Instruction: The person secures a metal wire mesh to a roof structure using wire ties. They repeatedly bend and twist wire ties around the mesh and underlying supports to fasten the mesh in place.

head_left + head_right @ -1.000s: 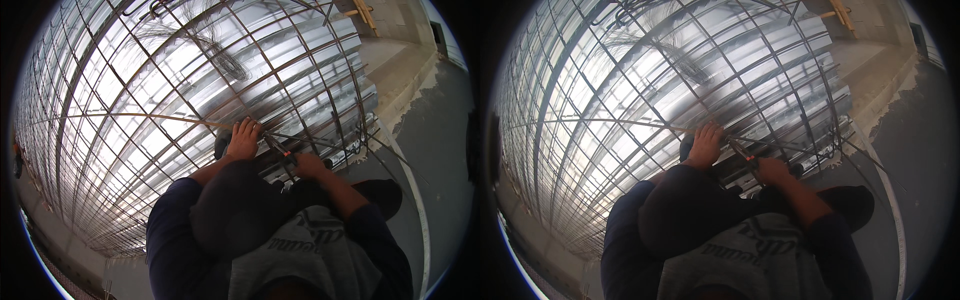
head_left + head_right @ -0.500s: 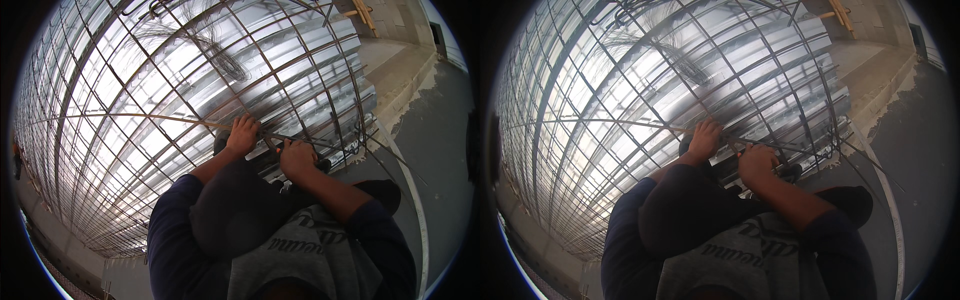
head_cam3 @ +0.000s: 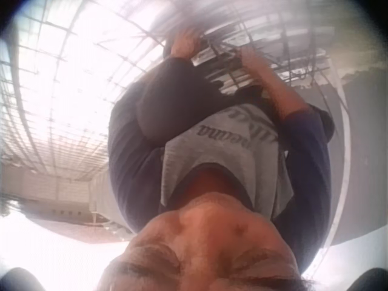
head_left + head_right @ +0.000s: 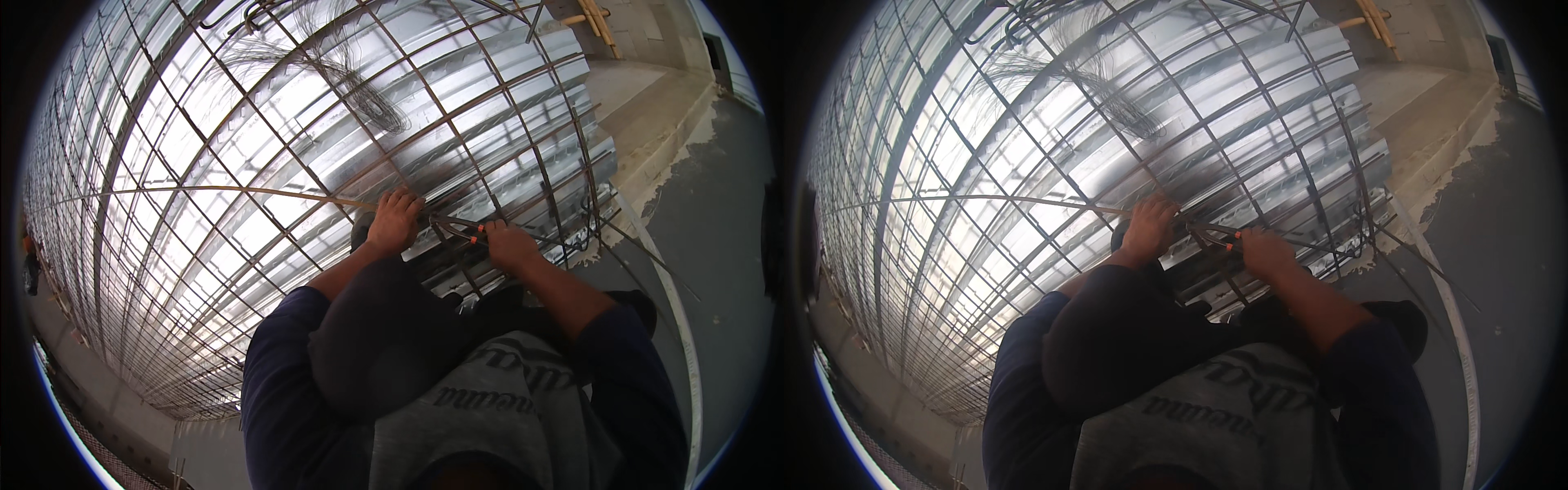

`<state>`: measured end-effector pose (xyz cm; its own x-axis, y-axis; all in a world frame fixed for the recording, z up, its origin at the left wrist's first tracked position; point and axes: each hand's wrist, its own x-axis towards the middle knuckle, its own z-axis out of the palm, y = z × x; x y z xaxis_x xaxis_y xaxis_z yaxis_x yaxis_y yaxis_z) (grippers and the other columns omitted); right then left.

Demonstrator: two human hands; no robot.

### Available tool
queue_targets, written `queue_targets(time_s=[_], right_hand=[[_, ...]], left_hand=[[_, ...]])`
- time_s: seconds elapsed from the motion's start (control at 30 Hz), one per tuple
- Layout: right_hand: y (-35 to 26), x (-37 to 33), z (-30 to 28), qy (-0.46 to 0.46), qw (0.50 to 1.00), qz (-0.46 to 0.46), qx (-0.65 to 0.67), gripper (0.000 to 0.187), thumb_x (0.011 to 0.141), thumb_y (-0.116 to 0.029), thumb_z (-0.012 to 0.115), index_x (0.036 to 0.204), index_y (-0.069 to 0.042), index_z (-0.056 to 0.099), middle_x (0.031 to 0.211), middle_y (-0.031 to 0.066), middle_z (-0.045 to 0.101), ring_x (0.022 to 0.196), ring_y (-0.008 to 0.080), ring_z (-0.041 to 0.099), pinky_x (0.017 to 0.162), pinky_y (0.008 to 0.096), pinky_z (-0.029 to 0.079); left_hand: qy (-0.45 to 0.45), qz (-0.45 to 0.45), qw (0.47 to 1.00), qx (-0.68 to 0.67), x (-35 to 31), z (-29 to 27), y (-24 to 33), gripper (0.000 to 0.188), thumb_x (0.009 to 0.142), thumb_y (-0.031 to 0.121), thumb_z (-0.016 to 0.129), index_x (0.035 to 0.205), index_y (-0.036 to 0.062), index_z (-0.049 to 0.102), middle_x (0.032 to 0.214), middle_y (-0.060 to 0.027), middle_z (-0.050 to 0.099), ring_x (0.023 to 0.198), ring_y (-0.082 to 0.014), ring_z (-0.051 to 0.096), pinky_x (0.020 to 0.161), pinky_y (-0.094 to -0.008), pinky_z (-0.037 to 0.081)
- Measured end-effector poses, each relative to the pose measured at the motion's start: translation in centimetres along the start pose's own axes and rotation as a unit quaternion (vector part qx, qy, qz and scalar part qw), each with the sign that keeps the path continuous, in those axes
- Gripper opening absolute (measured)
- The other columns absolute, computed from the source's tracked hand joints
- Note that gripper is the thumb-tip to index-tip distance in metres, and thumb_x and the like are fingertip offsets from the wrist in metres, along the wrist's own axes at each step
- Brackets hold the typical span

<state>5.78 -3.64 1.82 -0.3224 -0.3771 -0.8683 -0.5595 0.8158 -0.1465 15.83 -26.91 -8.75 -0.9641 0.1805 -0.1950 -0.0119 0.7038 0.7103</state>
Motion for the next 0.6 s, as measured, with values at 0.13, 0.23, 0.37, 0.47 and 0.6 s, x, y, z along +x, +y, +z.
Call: queue_targets(time_s=[0.13,0.23,0.37,0.47,0.6], right_hand=[[-0.5,0.0,0.8,-0.067,0.995,-0.05,0.062,0.026,0.08,-0.011,0.054,0.101,0.003,0.057,0.098,0.0227,0.063,0.083,0.036,0.065,0.073,0.0429,0.054],[-1.2,0.6,2.0,-0.245,0.928,-0.126,0.25,0.023,0.081,-0.016,0.057,0.091,0.004,0.062,0.087,0.0231,0.065,0.079,0.0341,0.066,0.071,0.0419,0.054],[-3.1,-1.4,-0.7,-0.266,0.74,0.069,0.614,0.032,0.081,-0.027,0.063,0.089,0.004,0.063,0.085,0.0199,0.067,0.08,0.0298,0.067,0.069,0.0408,0.053],[-5.0,-3.0,-4.3,-0.149,0.928,0.038,0.34,0.036,0.081,-0.026,0.063,0.096,0.007,0.061,0.089,0.0165,0.066,0.082,0.0297,0.065,0.069,0.0414,0.053],[-8.9,-3.8,-3.1,0.086,0.98,0.072,-0.163,0.042,0.081,-0.022,0.061,0.106,0.012,0.056,0.095,0.0178,0.063,0.088,0.0356,0.064,0.073,0.0438,0.052]], left_hand=[[-0.051,0.147,0.985,-0.073,0.5,-1.9,2.5,0.049,0.077,0.011,0.061,0.125,0.0092,0.051,0.117,-0.0131,0.055,0.125,-0.0304,0.042,0.105,-0.0469,0.032],[0.01,0.326,0.944,-0.055,1.5,-0.1,4.3,0.044,0.074,0.015,0.064,0.115,0.0066,0.051,0.108,-0.0123,0.056,0.108,-0.0321,0.051,0.097,-0.0447,0.039],[-0.159,0.217,0.96,-0.084,1.7,0.7,4.9,0.033,0.074,0.016,0.064,0.103,0.0071,0.051,0.098,-0.0105,0.056,0.098,-0.03,0.055,0.089,-0.0407,0.043],[-0.139,0.22,0.962,-0.078,2.5,0.9,4.9,0.024,0.076,0.012,0.061,0.098,0.0073,0.052,0.094,-0.0095,0.057,0.096,-0.0288,0.057,0.084,-0.0392,0.045],[-0.169,0.175,0.961,-0.135,3.8,0.8,5.3,0.029,0.076,0.009,0.06,0.104,0.0049,0.053,0.098,-0.0119,0.059,0.098,-0.032,0.057,0.085,-0.0415,0.045]])
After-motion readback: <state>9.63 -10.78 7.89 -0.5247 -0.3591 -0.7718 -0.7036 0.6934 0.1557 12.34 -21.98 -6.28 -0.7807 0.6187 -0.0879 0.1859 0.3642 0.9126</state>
